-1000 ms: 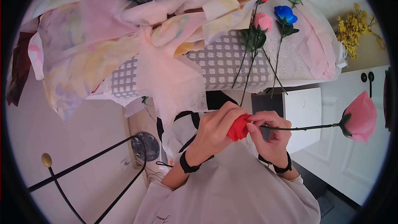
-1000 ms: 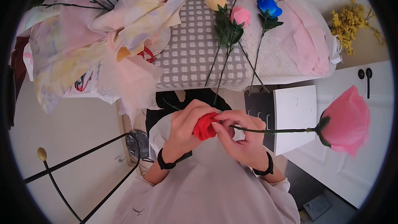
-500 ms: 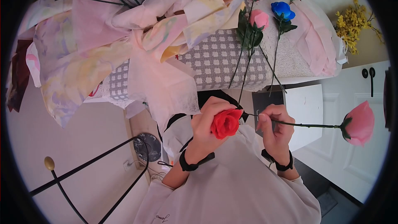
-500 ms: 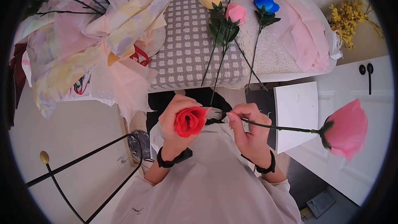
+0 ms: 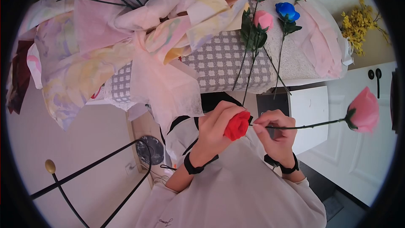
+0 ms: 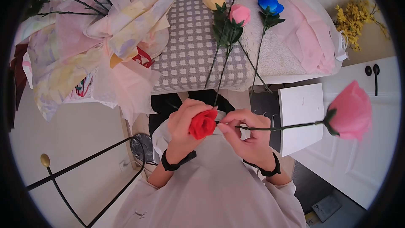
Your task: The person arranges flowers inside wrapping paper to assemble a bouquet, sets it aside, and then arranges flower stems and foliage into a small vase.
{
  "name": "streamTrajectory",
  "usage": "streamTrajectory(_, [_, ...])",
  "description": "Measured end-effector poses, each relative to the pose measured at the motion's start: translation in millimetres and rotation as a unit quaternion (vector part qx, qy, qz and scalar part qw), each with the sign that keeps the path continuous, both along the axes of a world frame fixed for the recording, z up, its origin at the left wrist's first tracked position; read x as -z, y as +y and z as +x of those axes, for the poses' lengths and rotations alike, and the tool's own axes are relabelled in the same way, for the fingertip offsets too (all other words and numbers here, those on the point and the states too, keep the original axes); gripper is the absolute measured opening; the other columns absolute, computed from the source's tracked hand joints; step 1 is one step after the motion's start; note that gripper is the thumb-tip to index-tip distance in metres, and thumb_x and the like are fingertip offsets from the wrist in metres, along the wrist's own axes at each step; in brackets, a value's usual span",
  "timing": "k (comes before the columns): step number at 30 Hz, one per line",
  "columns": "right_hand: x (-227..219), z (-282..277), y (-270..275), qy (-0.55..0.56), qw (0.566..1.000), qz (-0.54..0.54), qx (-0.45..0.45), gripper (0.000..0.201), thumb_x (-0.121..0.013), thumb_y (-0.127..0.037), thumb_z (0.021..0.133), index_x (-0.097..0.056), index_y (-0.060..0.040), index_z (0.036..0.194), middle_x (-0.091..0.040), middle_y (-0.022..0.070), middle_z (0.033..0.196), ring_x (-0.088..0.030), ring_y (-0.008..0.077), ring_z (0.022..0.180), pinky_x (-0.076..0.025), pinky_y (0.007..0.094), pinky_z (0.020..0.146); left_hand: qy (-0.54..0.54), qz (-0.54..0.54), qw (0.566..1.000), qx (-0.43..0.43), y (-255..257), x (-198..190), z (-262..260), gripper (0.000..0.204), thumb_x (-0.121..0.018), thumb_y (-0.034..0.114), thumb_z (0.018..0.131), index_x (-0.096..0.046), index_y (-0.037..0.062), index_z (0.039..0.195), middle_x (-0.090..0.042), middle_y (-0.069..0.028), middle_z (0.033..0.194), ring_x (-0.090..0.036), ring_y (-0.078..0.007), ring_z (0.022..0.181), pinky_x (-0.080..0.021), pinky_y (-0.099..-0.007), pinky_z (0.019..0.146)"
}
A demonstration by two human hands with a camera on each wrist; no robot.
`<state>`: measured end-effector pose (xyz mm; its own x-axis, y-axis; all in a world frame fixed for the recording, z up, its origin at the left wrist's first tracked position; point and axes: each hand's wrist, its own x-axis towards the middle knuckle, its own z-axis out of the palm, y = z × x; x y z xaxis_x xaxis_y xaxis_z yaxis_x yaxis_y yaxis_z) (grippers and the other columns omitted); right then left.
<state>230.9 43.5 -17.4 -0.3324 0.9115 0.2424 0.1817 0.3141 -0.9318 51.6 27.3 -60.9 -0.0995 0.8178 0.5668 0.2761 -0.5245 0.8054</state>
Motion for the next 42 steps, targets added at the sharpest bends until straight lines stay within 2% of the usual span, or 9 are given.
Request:
streamTrajectory(2, [-3,-7,2,0.014,1.000,-0.006,-0.016,0.016,-0.076,0.001,0.083,-0.065,-0.0005,0.094,-0.061,0.0027,0.065,-0.052,0.0052,0.054,-0.040,0.0201,0.051,0.103,-0.010,0.994,-0.030,-2,6,0,0.049,-0.086,0.000,0.062,-0.066,-0.0004,0.107,-0.067,-0.0140,0.091,-0.068,-0.0261,0.072,-0.056,-0.0325,0.061])
streamTrajectory(5, [-2,-11,3,-0.036,0.999,-0.032,-0.025,0.018,-0.078,0.000,0.081,-0.065,-0.0018,0.094,-0.058,0.0002,0.062,-0.051,0.0041,0.051,-0.038,0.0193,0.048,0.164,0.001,0.985,-0.049,-4,9,-2,0.051,-0.083,0.004,0.060,-0.067,-0.0006,0.108,-0.067,-0.0130,0.092,-0.068,-0.0268,0.070,-0.055,-0.0329,0.059])
streamTrajectory(12, [1,-14,2,-0.056,0.998,-0.011,-0.011,0.013,-0.074,0.003,0.080,-0.066,-0.0017,0.089,-0.057,0.0000,0.061,-0.049,0.0047,0.050,-0.038,0.0204,0.048,0.174,0.033,0.983,-0.054,-2,12,-2,0.050,-0.082,0.003,0.058,-0.068,-0.0005,0.107,-0.067,-0.0128,0.090,-0.068,-0.0269,0.069,-0.055,-0.0324,0.058])
streamTrajectory(15, [2,-15,-1,-0.057,0.998,-0.009,0.000,0.011,-0.073,0.003,0.080,-0.066,-0.0008,0.089,-0.058,0.0008,0.062,-0.051,0.0054,0.051,-0.039,0.0209,0.048,0.135,0.022,0.989,-0.049,-2,14,0,0.049,-0.083,0.001,0.059,-0.068,-0.0003,0.105,-0.067,-0.0127,0.090,-0.068,-0.0261,0.068,-0.054,-0.0314,0.058])
streamTrajectory(20, [0,-15,-3,-0.052,0.998,-0.023,-0.008,0.009,-0.072,0.003,0.083,-0.066,0.0008,0.090,-0.059,0.0015,0.063,-0.053,0.0057,0.052,-0.039,0.0210,0.048,-0.035,-0.025,0.999,-0.029,-5,16,5,0.037,-0.085,0.000,0.066,-0.066,0.0000,0.098,-0.067,-0.0127,0.091,-0.067,-0.0220,0.075,-0.053,-0.0290,0.066])
streamTrajectory(26, [-8,-19,-3,-0.031,0.999,-0.029,-0.004,0.006,-0.073,0.003,0.085,-0.067,0.0024,0.087,-0.062,0.0018,0.065,-0.054,0.0047,0.052,-0.040,0.0194,0.048,-0.139,-0.080,0.987,0.028,-8,18,5,0.036,-0.080,-0.002,0.069,-0.064,0.0008,0.102,-0.067,-0.0118,0.095,-0.065,-0.0201,0.082,-0.052,-0.0283,0.073])
streamTrajectory(29, [-12,-20,1,-0.034,0.999,-0.016,-0.007,0.007,-0.074,0.003,0.084,-0.066,0.0019,0.084,-0.061,0.0017,0.063,-0.053,0.0042,0.051,-0.039,0.0190,0.047,-0.152,-0.092,0.984,0.031,-7,16,5,0.043,-0.082,-0.008,0.064,-0.065,0.0020,0.102,-0.067,-0.0102,0.094,-0.065,-0.0222,0.084,-0.052,-0.0296,0.073])
streamTrajectory(35, [-9,-21,2,-0.045,0.999,-0.003,0.012,0.011,-0.075,0.004,0.082,-0.065,-0.0004,0.081,-0.059,0.0009,0.059,-0.052,0.0032,0.049,-0.038,0.0186,0.047,-0.148,-0.095,0.983,0.048,-8,19,2,0.045,-0.082,-0.008,0.064,-0.064,0.0025,0.104,-0.066,-0.0108,0.099,-0.065,-0.0222,0.087,-0.052,-0.0298,0.075])
streamTrajectory(42, [-9,-15,0,-0.020,1.000,0.016,0.011,0.015,-0.077,0.004,0.082,-0.065,-0.0012,0.088,-0.059,-0.0001,0.059,-0.051,0.0020,0.049,-0.035,0.0182,0.046,-0.181,-0.111,0.973,0.091,-7,19,7,0.048,-0.083,-0.008,0.066,-0.062,0.0030,0.108,-0.066,-0.0104,0.098,-0.065,-0.0217,0.087,-0.052,-0.0295,0.076])
